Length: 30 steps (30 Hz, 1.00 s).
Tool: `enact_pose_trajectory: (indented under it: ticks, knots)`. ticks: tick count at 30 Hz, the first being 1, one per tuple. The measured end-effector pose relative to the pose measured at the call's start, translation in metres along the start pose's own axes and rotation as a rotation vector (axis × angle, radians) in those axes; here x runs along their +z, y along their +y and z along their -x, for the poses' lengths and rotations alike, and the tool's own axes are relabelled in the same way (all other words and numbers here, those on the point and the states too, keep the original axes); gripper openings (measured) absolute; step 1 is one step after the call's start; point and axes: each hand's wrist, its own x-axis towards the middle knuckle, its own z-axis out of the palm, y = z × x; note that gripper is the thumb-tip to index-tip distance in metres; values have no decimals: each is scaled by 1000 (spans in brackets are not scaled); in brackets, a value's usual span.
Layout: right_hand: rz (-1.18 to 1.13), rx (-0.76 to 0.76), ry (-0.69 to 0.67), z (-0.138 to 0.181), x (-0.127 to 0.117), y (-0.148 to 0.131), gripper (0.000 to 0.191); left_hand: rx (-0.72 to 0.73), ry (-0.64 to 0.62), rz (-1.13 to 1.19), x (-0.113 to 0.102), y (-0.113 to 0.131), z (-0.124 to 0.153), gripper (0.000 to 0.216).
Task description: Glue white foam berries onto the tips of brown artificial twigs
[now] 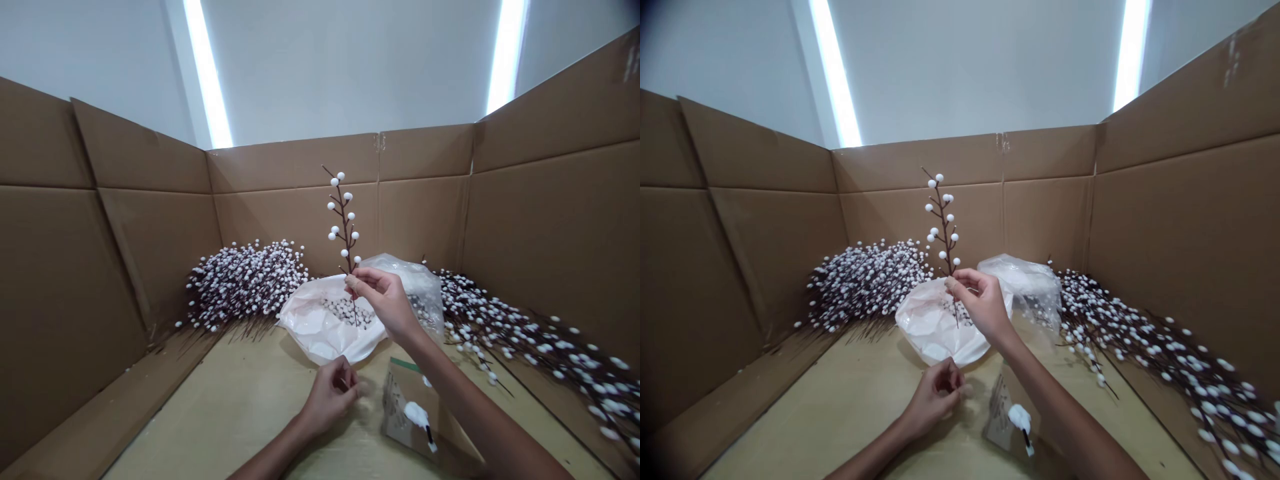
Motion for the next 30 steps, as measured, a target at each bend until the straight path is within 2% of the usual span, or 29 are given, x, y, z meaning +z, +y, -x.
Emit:
enact_pose_trajectory:
  ticks: [18,30]
  knots:
    - [-9,-11,-3,0,1,-4,24,5,-34,-81,-2,-2,1,33]
    - [-200,19,46,-2,0,-6,24,-26,-69,-98,-3,0,1,32]
